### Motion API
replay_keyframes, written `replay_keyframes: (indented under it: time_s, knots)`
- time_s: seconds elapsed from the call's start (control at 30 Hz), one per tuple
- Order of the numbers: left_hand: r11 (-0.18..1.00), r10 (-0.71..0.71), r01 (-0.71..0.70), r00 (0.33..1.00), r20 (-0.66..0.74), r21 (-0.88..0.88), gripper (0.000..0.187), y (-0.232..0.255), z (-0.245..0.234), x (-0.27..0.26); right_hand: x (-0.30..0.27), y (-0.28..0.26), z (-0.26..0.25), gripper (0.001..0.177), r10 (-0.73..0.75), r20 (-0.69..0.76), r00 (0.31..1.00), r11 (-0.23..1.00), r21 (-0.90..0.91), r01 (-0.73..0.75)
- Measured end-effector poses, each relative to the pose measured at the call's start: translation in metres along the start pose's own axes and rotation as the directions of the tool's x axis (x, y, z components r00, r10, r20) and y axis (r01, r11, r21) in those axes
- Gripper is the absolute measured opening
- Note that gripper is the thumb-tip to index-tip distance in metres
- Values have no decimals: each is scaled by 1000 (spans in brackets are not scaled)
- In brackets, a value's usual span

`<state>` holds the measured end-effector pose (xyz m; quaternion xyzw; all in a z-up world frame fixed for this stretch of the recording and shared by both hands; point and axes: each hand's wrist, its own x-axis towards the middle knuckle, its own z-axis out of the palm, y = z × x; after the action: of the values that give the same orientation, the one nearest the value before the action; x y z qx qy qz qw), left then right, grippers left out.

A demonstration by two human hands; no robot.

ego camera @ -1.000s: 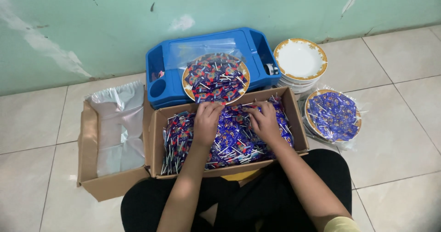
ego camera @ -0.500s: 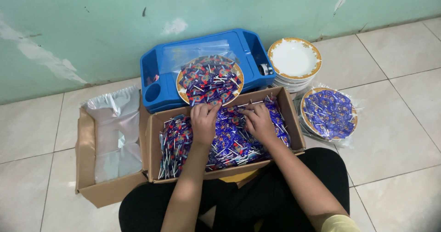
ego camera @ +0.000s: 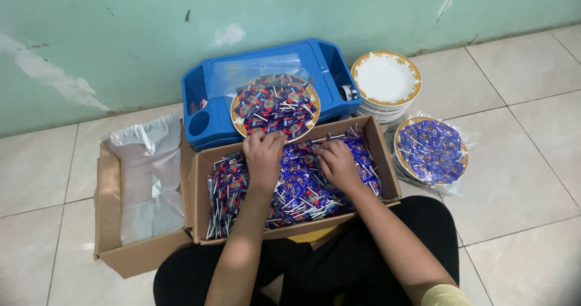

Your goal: Manually packing small food packets and decorative plates into boxes and sleeves.

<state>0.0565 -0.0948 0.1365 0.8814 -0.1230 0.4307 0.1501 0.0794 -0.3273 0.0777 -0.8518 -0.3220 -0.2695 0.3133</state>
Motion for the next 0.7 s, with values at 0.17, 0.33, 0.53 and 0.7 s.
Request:
replay_keyframes:
  time_s: [0.17,0.33,0.53,0.7]
  knots:
    - [997,-77,74,993,93,37,29,-4,21,-16,-4,6,3,14,9,14,1000,1000,27,-10]
    - [953,-282,295,947,154,-67,36,-10,1,-24,9,7,1,22,232,-13,973,940,261,-220]
    - [100,-806,530,539,244,-842,50,-50,5,-11,80,10,-12,52,743,344,574,70,813,-578]
    - [-60,-799,608,446,403,-792,60,-72,17,3,96,47,33,61,586,633,507,-235,731,-641]
